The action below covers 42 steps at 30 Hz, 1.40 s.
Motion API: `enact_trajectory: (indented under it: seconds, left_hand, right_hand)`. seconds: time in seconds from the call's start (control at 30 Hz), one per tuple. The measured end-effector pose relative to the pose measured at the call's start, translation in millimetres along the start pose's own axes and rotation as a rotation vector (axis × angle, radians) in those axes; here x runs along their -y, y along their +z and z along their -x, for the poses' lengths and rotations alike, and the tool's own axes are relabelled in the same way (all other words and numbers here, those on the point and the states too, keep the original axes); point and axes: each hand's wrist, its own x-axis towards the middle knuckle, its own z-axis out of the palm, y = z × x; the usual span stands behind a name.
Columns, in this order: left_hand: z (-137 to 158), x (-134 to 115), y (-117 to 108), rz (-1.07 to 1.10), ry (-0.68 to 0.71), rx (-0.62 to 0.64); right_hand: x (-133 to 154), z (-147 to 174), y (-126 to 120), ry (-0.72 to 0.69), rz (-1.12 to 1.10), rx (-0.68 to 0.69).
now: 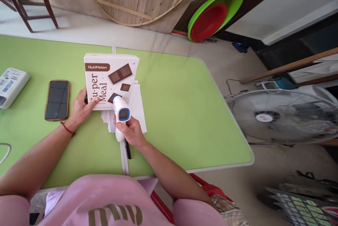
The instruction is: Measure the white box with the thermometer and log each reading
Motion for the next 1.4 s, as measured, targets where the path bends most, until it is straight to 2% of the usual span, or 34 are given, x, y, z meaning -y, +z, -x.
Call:
enact_trajectory:
  seconds: [0.23, 0.47, 0.73, 0.9, 1.03, 1.17, 1.3, 1.4]
  left_hand:
    - [0, 0, 0, -0.002, 0.021, -0.006]
    - [0, -1, 0, -0.023, 0.036, -0.01]
    - [1, -6, -2, 0.015, -0.004, -0.019]
    - [0, -11, -1, 0.178, 0.006, -0.005]
    - [-1, -12, 0, 0.247, 0.108, -0.05]
    - [-3, -11, -1, 0.188, 0.147, -0.106]
    - [-5, -9, -1, 0.185, 0.134, -0.124]
    - [-7, -5, 0, 0.193, 0.173, -0.102]
  right_hand:
    - [-1, 0, 1, -0.012, 0.0, 0.041]
    - [1, -2, 2, 0.037, -0.063, -0.026]
    - [4, -3, -2, 0.027, -0.078, -0.03]
    - [6, -3, -1, 0.028, -0.081, -0.023]
    - [7, -3, -7, -0.028, -0.055, -0.014]
    - [17, -2, -44, -0.147, 0.185, -0.083]
    - [28, -4, -99, -0.225, 0.725, -0.117]
    - [22, -10, -125, -0.218, 1.079, -0.099]
